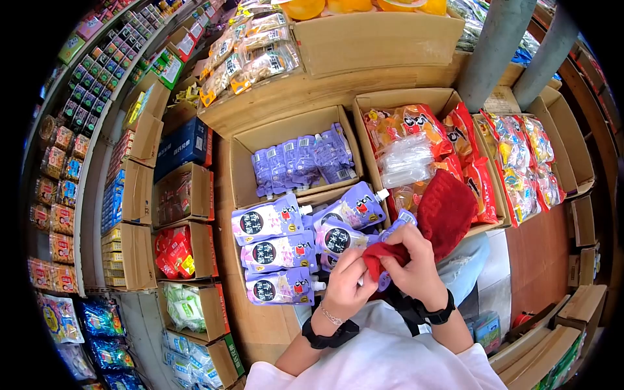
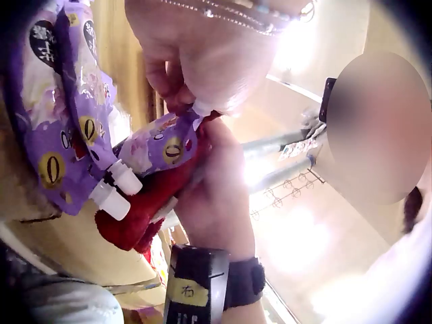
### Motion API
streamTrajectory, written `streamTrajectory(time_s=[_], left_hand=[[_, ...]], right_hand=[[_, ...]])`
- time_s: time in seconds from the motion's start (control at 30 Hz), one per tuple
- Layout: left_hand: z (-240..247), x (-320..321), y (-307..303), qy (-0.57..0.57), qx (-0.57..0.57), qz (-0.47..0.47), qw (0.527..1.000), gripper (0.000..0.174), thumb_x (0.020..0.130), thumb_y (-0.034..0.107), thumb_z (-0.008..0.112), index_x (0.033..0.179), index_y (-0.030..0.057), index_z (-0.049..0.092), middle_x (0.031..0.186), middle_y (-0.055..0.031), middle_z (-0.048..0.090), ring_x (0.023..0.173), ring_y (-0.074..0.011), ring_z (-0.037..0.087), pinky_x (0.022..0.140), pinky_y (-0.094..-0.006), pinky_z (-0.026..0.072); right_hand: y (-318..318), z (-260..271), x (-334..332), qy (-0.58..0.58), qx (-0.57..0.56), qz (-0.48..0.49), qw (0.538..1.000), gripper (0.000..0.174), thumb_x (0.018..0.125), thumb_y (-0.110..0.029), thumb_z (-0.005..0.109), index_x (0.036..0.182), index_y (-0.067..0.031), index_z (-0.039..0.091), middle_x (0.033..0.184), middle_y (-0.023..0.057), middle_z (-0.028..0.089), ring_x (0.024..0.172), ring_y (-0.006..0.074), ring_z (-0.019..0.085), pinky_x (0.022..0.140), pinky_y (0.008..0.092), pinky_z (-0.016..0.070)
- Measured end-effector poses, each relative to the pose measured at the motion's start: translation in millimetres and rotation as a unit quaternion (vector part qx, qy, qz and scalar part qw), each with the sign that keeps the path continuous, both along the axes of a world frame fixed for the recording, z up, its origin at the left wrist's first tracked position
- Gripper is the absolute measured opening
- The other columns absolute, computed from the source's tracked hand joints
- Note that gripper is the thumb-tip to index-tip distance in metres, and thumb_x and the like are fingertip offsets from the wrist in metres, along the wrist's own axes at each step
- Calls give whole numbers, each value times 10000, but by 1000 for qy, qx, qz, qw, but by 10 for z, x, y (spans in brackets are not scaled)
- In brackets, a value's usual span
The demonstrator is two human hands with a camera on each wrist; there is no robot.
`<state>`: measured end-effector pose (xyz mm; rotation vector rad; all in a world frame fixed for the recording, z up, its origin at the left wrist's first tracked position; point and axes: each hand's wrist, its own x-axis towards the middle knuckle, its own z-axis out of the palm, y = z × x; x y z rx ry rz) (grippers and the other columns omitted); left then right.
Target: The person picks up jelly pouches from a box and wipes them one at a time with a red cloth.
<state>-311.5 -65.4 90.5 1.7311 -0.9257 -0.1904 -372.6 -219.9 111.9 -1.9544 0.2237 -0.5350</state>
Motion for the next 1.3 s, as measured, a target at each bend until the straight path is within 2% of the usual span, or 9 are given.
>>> streamTrajectory(time_s=[0.3, 0.4, 0.5, 0.7, 0.8, 0.9, 1.03, 1.13, 1.3], left_hand=[[10, 18, 24, -14, 4, 13, 1000, 93, 800, 1, 619, 841, -46, 549, 901, -162, 529, 758, -319, 519, 704, -354, 469], [-29, 22, 60, 73, -11, 4, 997, 106, 843, 41, 617, 913, -28, 581, 883, -122, 534, 753, -251, 526, 691, -330, 456], [-154, -2, 79, 306, -53, -38, 950, 192, 885, 97, 616, 1044, -10, 607, 930, -82, 571, 803, -158, 545, 701, -296, 452], [30, 85, 148, 487, 148, -129, 851, 311, 915, 158, 632, 1188, 9, 604, 1070, -79, 620, 978, -134, 571, 855, -293, 461], [-86, 49, 123, 405, 70, -117, 904, 299, 934, 136, 636, 1215, 38, 612, 1006, -46, 656, 915, -146, 616, 863, -283, 475], [-53, 89, 66, 195, 28, -119, 973, 289, 924, 103, 620, 1197, 10, 620, 1063, -108, 658, 959, -209, 616, 889, -331, 466], [73, 59, 68, 249, 17, -136, 959, 285, 921, 110, 600, 1174, -20, 625, 1236, -191, 578, 1123, -312, 567, 986, -379, 420], [126, 82, 86, 249, 25, -161, 955, 302, 903, 85, 592, 1184, -22, 628, 1351, -231, 529, 1260, -340, 516, 1045, -385, 390], [65, 49, 66, 205, -19, -156, 966, 320, 831, 16, 605, 1143, -43, 641, 1459, -304, 423, 1380, -394, 418, 1093, -395, 357]], right_hand=[[-128, -95, 30, 10, -31, -50, 998, 205, 704, -7, 732, 862, -25, 601, 815, 114, 598, 796, 320, 572, 706, 396, 464], [-70, -59, -15, 8, -51, 8, 999, 214, 702, -14, 740, 869, -20, 607, 811, 116, 597, 794, 320, 576, 704, 404, 465], [-91, -78, -18, 13, -46, 10, 999, 224, 698, -22, 746, 886, -22, 625, 826, 117, 617, 822, 317, 587, 733, 401, 479], [-86, -2, -5, 30, -33, 40, 998, 232, 699, -29, 752, 901, -22, 639, 854, 113, 642, 835, 314, 595, 753, 395, 494], [-96, -8, 3, 29, -38, 40, 998, 227, 701, -29, 750, 901, -25, 645, 858, 110, 648, 822, 311, 597, 752, 391, 497], [-113, -6, 9, 34, -38, 26, 998, 211, 706, -29, 747, 889, -23, 643, 841, 111, 644, 814, 310, 598, 744, 391, 500], [-170, -96, 56, 27, -87, -83, 992, 185, 722, -27, 749, 862, -14, 630, 798, 120, 625, 791, 315, 603, 708, 385, 502], [-249, -42, 8, 64, 5, -111, 992, 182, 732, -17, 755, 857, -12, 622, 787, 130, 609, 735, 299, 617, 650, 348, 496], [-65, 235, -42, 6, -21, 33, 999, 215, 710, -7, 759, 879, -20, 627, 825, 119, 622, 775, 302, 601, 683, 367, 497]])
